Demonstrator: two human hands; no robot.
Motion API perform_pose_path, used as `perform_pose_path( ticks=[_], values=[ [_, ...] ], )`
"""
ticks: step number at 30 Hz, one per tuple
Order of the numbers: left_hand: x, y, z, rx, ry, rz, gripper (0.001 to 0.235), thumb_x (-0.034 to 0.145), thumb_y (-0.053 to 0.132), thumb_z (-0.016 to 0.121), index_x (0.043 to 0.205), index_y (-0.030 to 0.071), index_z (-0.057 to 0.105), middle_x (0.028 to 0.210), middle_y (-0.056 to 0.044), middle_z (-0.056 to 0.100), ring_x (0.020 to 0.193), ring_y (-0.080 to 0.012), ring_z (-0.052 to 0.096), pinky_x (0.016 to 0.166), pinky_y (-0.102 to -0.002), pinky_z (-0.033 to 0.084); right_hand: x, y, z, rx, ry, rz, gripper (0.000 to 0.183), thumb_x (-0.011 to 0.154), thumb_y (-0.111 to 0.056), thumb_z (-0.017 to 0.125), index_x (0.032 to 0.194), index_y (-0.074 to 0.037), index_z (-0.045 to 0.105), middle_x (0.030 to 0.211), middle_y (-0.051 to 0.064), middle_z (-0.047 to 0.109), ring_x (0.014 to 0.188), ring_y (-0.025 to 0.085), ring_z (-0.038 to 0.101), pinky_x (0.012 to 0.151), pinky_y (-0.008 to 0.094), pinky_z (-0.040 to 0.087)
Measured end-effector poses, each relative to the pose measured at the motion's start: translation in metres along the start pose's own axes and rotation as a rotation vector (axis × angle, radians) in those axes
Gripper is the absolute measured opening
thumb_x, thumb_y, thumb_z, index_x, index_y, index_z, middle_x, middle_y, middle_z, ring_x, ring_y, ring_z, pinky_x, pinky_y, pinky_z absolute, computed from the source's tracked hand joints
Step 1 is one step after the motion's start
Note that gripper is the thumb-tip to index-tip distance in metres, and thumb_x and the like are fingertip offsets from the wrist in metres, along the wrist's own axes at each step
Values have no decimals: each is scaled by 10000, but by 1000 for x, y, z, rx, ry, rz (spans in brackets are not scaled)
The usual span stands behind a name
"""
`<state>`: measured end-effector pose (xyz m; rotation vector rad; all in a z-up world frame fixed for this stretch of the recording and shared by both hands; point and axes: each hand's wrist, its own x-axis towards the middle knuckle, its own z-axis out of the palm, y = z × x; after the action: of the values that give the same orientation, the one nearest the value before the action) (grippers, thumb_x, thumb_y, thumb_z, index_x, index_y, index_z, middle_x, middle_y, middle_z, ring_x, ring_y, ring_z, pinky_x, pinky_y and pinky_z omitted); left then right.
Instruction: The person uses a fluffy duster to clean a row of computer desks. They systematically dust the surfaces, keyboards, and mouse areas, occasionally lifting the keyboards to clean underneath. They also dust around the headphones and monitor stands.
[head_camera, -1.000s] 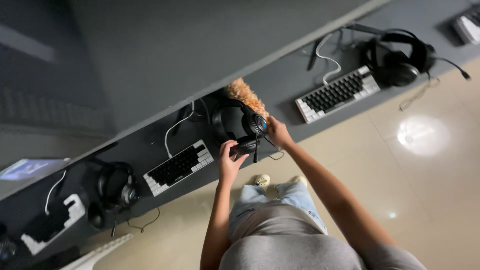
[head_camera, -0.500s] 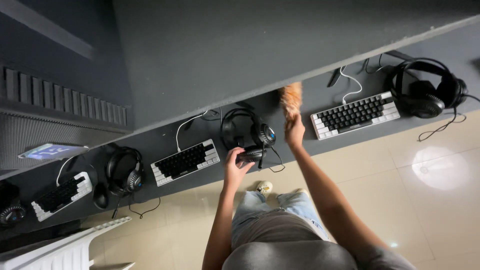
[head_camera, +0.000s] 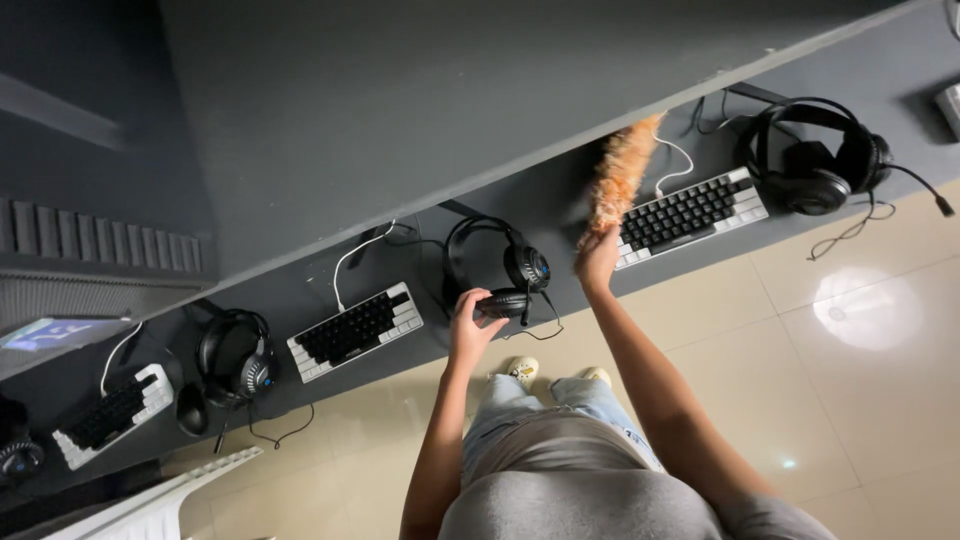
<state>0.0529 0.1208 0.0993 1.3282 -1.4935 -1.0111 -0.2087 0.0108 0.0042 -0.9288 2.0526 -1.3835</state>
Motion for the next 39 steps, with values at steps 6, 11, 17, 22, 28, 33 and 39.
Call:
perform_pose_path(
  ticks=[6,11,17,22,28,33,39],
  values=[
    [8,-17,12,33,-48,110,558,656,-66,888,1130,22,607,1202,-70,627,1076,-209,668,896,-316,593,-16,5,-49,-229,-501,-239,246,949,-174,587,1160,-47,582,842,289,687,789,487,667,681,492,531],
    [25,-17,19,-11,-117,21,541,649,-77,863,1113,21,604,1200,-75,614,1065,-212,660,855,-313,589,-4,62,-61,-254,-200,-362,196,1013,-186,579,1172,-73,558,860,271,689,792,500,657,655,513,521],
    [38,-20,18,104,-162,112,550,621,-60,896,1093,37,630,1174,-74,642,1051,-222,672,893,-328,556,-21,-14,-88,-15,6,144,222,1040,-231,553,1198,-79,520,829,223,700,669,361,694,617,455,538],
    [40,-15,14,33,-195,-22,542,638,-48,860,1118,58,633,1242,-81,619,1092,-257,665,869,-344,564,-35,17,-93,-55,-88,-89,197,1023,-198,621,1153,-54,588,895,203,721,752,329,703,686,428,549],
    [33,-11,25,199,-140,116,624,639,-71,834,1207,80,625,1339,-122,596,1244,-331,596,1036,-388,500,-48,24,-111,-155,-432,-158,322,962,-238,651,1242,-86,603,850,199,712,753,339,721,671,443,557],
    [22,-2,39,263,117,253,587,754,-27,810,1289,30,573,1349,-158,557,1215,-354,575,1010,-432,484,-48,34,-115,-214,-239,-82,237,1026,-233,618,1169,-56,556,830,186,695,724,359,664,632,473,507],
    [0,-28,60,194,70,-88,322,1038,237,707,851,7,581,676,-103,538,615,-146,467,593,-324,433,-37,16,-160,-21,-218,98,192,1057,-233,567,1171,-80,552,782,165,648,653,277,610,600,454,499]
  ],
)
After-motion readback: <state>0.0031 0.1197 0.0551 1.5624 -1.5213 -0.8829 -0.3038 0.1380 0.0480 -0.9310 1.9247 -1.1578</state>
